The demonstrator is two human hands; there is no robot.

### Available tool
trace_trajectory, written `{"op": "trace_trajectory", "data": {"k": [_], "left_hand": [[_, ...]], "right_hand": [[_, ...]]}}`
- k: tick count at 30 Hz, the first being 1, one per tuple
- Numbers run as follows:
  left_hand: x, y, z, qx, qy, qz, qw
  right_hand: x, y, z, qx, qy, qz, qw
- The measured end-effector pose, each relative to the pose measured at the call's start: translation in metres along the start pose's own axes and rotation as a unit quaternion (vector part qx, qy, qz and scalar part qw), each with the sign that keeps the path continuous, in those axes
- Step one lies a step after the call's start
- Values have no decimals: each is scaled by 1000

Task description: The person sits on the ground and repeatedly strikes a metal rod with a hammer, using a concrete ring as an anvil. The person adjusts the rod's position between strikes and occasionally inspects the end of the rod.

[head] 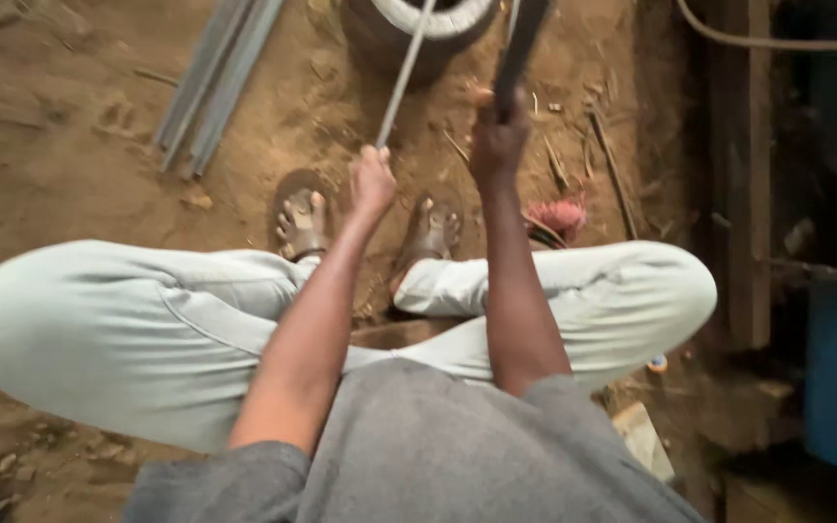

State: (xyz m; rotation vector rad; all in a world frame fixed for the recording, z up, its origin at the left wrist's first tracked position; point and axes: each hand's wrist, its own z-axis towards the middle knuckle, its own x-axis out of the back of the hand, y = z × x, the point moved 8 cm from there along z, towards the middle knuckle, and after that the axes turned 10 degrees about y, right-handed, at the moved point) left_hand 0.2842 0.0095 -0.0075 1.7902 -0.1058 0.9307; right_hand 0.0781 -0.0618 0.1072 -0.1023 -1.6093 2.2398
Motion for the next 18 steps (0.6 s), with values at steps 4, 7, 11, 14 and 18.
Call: {"op": "trace_trajectory", "data": {"k": [4, 7, 11, 14, 18], "left_hand": [[13, 11, -2, -37, 30, -12, 999], [16, 8, -7, -25, 13, 24, 999], [26, 15, -12, -42, 39, -51, 997], [8, 12, -17, 18, -91, -181, 979], [-13, 21, -47, 241, -313, -385, 834]], "right_hand": [[-16, 18, -23, -32, -93, -129, 987], [-16, 50, -47, -281, -95, -97, 950], [-20, 42, -45, -322, -86, -60, 941], [-19, 43, -36, -335, -93, -97, 933], [-24, 38, -32, -274, -127, -139, 943]]}}
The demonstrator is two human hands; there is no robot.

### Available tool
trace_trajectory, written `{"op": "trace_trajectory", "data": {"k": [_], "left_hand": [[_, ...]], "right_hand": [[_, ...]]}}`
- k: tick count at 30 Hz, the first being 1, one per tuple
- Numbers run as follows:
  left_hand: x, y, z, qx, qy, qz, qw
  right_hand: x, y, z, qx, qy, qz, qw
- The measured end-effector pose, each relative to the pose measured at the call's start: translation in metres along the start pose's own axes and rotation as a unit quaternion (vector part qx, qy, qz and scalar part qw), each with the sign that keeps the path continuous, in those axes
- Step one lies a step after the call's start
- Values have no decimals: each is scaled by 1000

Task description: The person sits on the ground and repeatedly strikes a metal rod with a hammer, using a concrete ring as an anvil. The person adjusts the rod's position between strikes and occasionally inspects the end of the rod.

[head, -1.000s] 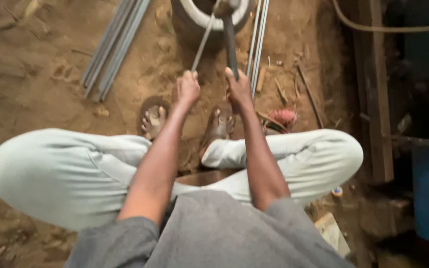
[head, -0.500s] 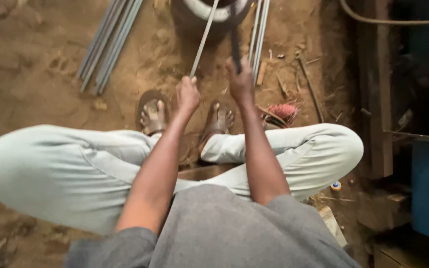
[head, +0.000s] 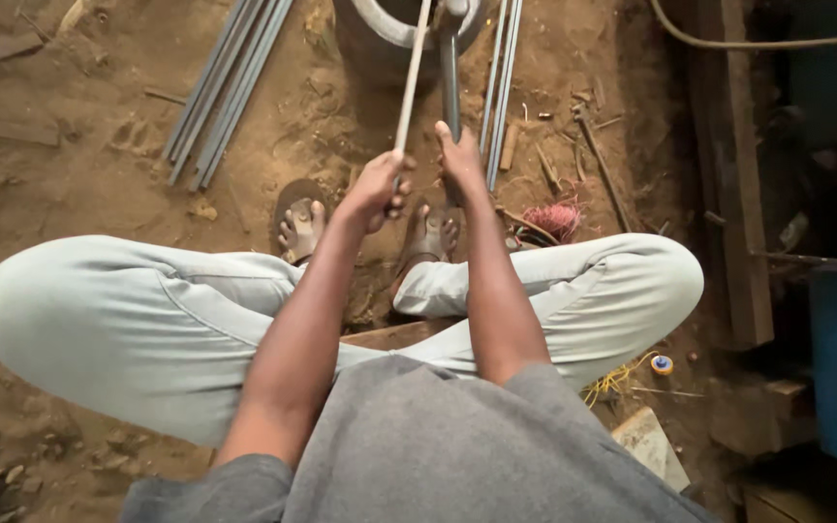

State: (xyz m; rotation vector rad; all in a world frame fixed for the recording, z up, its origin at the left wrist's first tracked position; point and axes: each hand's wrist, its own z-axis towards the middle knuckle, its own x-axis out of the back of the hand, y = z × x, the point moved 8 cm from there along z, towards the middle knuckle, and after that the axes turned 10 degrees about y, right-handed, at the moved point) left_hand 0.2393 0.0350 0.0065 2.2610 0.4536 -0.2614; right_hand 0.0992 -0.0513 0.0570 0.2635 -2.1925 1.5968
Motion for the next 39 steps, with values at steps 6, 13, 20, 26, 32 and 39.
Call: {"op": "trace_trajectory", "data": {"k": [6, 13, 20, 26, 32, 39], "left_hand": [[-23, 31, -19, 37, -80, -140, 986], [-29, 38, -19, 3, -103, -143, 984], [-47, 72, -60, 9, -132, -193, 972], [-73, 95, -116, -8, -200, -264, 944], [-74, 105, -116, -2, -186, -293, 938], [-73, 116, -125, 4, -241, -354, 904]], "right_hand": [[-11, 11, -8, -17, -7, 65, 998], [-10, 8, -7, -23, 24, 21, 999], [-16, 7, -18, -45, -13, 112, 993], [-62, -13, -54, -249, -457, 550, 653], [-26, 28, -21, -136, -91, 221, 961], [-28, 25, -13, -118, -63, 204, 970]]}}
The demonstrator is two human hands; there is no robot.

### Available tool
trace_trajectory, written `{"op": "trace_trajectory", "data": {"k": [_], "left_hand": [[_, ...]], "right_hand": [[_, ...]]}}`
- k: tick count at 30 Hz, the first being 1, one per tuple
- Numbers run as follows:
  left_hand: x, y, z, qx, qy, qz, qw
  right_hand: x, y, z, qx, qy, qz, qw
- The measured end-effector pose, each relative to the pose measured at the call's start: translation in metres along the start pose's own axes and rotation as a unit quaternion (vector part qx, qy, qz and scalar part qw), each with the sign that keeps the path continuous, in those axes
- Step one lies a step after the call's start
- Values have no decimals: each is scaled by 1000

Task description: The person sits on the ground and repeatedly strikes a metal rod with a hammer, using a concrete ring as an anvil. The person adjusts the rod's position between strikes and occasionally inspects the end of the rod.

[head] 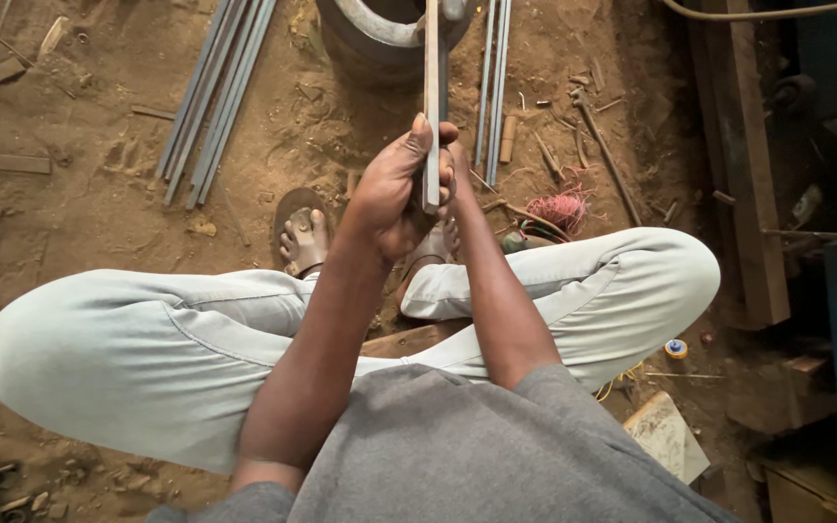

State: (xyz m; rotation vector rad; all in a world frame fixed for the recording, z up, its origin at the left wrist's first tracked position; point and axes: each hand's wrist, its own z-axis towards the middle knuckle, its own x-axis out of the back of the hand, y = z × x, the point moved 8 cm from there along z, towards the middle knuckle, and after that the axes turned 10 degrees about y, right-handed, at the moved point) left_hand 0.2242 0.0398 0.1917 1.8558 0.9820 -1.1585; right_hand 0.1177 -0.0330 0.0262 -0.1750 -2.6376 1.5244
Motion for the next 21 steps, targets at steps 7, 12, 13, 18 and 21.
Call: {"op": "trace_trajectory", "data": {"k": [7, 12, 13, 18, 21], "left_hand": [[4, 0, 1, 5, 9, -7, 1000], [7, 0, 2, -4, 9, -1, 1000], [8, -1, 2, -2, 12, 3, 1000], [-4, -1, -1, 8, 0, -42, 999], [-16, -2, -4, 13, 0, -88, 996]], "right_hand": [[3, 9, 9, -1, 0, 2, 1000], [1, 11, 12, -18, -11, 36, 999], [4, 13, 12, -31, 4, 29, 999], [3, 9, 7, -14, 18, 5, 1000], [3, 5, 3, -6, 19, 3, 1000]]}}
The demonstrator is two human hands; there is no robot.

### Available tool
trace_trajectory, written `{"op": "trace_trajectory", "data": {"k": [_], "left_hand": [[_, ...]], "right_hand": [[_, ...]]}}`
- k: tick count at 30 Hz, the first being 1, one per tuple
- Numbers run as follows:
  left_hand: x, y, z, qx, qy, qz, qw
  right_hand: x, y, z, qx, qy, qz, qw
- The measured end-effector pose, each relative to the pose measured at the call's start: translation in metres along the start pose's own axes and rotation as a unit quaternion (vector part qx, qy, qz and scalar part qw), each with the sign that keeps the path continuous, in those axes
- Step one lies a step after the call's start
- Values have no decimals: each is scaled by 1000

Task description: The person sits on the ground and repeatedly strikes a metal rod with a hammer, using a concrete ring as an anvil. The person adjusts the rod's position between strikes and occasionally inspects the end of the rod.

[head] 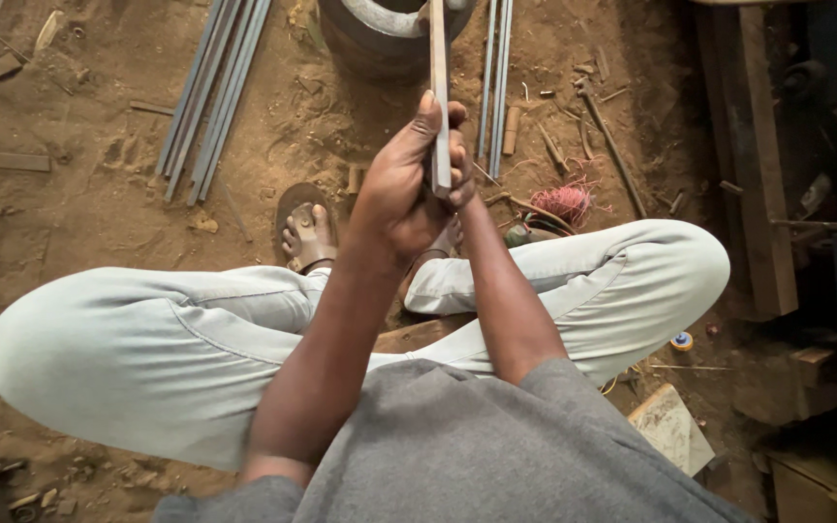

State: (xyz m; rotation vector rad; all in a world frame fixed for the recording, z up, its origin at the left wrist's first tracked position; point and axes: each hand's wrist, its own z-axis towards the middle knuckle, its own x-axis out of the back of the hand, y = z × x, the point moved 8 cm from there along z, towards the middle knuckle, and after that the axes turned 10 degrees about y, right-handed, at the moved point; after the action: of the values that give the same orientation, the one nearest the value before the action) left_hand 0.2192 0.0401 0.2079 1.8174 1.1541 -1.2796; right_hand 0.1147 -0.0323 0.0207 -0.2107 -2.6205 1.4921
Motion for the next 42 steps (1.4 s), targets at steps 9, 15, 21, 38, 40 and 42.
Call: {"op": "trace_trajectory", "data": {"k": [9, 15, 21, 38, 40, 42], "left_hand": [[-45, -10, -2, 1, -54, 6, 999], [-44, -6, 1, 3, -36, 4, 999], [-45, -6, 2, -6, -45, 17, 999], [-47, -4, -5, -4, -95, -25, 995], [-44, -4, -6, 9, -94, -32, 995], [-43, -3, -7, 17, -101, -37, 994]], "right_hand": [[13, -12, -10, 29, 8, -14, 999], [15, -10, -14, 33, 19, -26, 999], [18, -7, -14, 33, 30, -35, 998], [19, -7, -13, 40, 41, -48, 997], [19, -7, -13, 40, 42, -49, 997], [19, -7, -14, 40, 43, -50, 997]]}}
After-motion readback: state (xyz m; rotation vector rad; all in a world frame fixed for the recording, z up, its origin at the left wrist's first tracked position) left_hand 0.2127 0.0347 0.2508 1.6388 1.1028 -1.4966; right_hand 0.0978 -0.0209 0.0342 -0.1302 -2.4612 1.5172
